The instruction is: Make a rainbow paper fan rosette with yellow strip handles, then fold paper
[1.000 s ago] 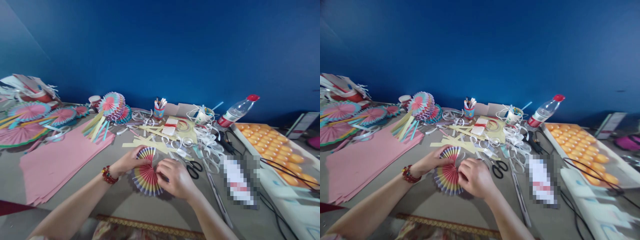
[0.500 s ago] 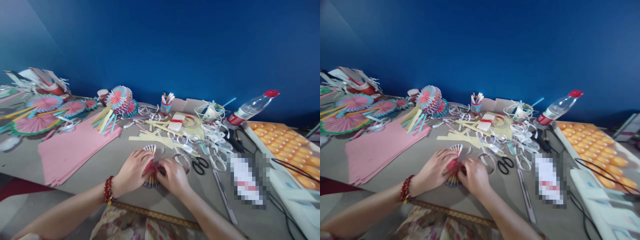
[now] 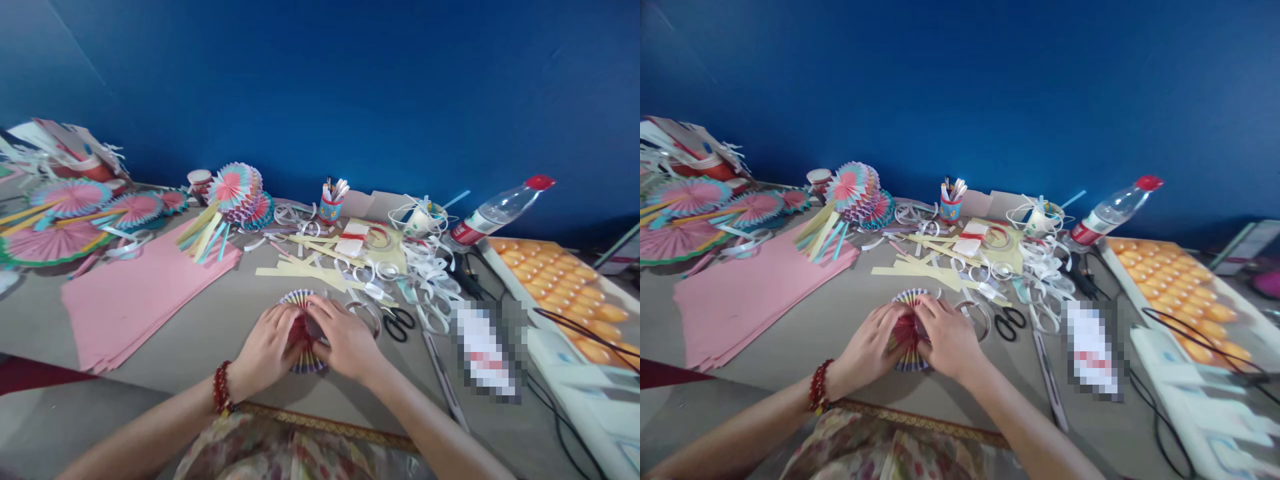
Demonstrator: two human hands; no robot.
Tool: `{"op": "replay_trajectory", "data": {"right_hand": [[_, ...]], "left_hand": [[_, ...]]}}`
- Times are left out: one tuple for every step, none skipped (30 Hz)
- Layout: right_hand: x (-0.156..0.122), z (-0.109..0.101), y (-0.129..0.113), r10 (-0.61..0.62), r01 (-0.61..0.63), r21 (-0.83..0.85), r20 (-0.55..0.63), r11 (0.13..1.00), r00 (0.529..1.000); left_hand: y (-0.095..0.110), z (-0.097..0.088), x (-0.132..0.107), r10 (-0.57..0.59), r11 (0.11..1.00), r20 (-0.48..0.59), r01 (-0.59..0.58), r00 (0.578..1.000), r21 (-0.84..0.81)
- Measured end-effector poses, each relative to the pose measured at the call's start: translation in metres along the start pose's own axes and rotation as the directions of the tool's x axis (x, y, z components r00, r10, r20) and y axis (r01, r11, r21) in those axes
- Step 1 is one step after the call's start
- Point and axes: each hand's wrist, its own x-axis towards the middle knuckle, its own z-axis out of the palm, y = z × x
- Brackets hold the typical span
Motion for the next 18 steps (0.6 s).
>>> {"op": "replay_trajectory", "data": {"right_hand": [[0.002, -0.002, 0.001, -0.012, 0.012, 0.01, 0.022, 1.0, 1.0], [0.003, -0.003, 0.003, -0.024, 0.023, 0.018, 0.041, 1.0, 0.999], [0.004, -0.004, 0.005, -0.04, 0.038, 0.024, 0.055, 0.999, 0.998], [0.005, -0.005, 0.007, -0.06, 0.058, 0.026, 0.064, 0.998, 0.996], [0.006, -0.005, 0.009, -0.085, 0.084, 0.026, 0.072, 0.996, 0.994], [0.008, -0.005, 0.011, -0.115, 0.113, 0.025, 0.075, 0.993, 0.991], [0.009, -0.004, 0.014, -0.141, 0.14, 0.024, 0.071, 0.99, 0.987], [0.011, -0.003, 0.016, -0.161, 0.16, 0.022, 0.056, 0.987, 0.985], [0.013, -0.002, 0.018, -0.175, 0.175, 0.02, 0.031, 0.984, 0.984], [0.016, -0.001, 0.02, -0.188, 0.188, 0.017, 0.002, 0.982, 0.982], [0.02, 0.001, 0.021, -0.205, 0.205, 0.013, -0.025, 0.979, 0.978], [0.024, 0.003, 0.022, -0.226, 0.227, 0.008, -0.048, 0.974, 0.973], [0.028, 0.004, 0.021, -0.252, 0.252, 0.002, -0.062, 0.968, 0.966], [0.032, 0.006, 0.021, -0.278, 0.278, -0.006, -0.068, 0.961, 0.958], [0.036, 0.007, 0.02, -0.301, 0.3, -0.015, -0.066, 0.954, 0.951], [0.04, 0.008, 0.019, -0.317, 0.316, -0.026, -0.06, 0.948, 0.947], [0.043, 0.009, 0.019, -0.327, 0.325, -0.038, -0.049, 0.945, 0.944], [0.045, 0.01, 0.018, -0.332, 0.33, -0.052, -0.036, 0.943, 0.943]], "left_hand": [[-0.001, 0.0, 0.0, 0.005, 1.0, -0.007, -0.005, 1.0, 0.013], [-0.002, -0.001, 0.0, 0.008, 1.0, -0.009, -0.008, 1.0, 0.026], [-0.003, -0.003, 0.0, 0.014, 0.999, -0.005, -0.014, 1.0, 0.039], [-0.005, -0.005, 0.0, 0.023, 0.999, 0.004, -0.023, 1.0, 0.049], [-0.007, -0.009, 0.0, 0.033, 0.998, 0.02, -0.034, 0.999, 0.055], [-0.009, -0.013, 0.0, 0.045, 0.997, 0.038, -0.048, 0.998, 0.059], [-0.012, -0.017, 0.0, 0.059, 0.996, 0.058, -0.062, 0.997, 0.062], [-0.014, -0.022, 0.0, 0.072, 0.995, 0.079, -0.077, 0.994, 0.061], [-0.016, -0.026, 0.0, 0.086, 0.994, 0.101, -0.092, 0.991, 0.058], [-0.018, -0.03, 0.0, 0.101, 0.993, 0.121, -0.108, 0.988, 0.053], [-0.021, -0.034, -0.001, 0.117, 0.991, 0.131, -0.124, 0.984, 0.046], [-0.023, -0.037, -0.001, 0.133, 0.989, 0.134, -0.139, 0.982, 0.041], [-0.025, -0.04, -0.002, 0.149, 0.987, 0.134, -0.155, 0.98, 0.038], [-0.027, -0.041, -0.003, 0.165, 0.984, 0.134, -0.171, 0.977, 0.039], [-0.029, -0.043, -0.003, 0.181, 0.981, 0.134, -0.188, 0.974, 0.044], [-0.032, -0.043, -0.004, 0.196, 0.978, 0.135, -0.205, 0.971, 0.051], [-0.034, -0.044, -0.005, 0.212, 0.974, 0.137, -0.221, 0.968, 0.055], [-0.035, -0.044, -0.005, 0.225, 0.971, 0.143, -0.234, 0.964, 0.053]]}}
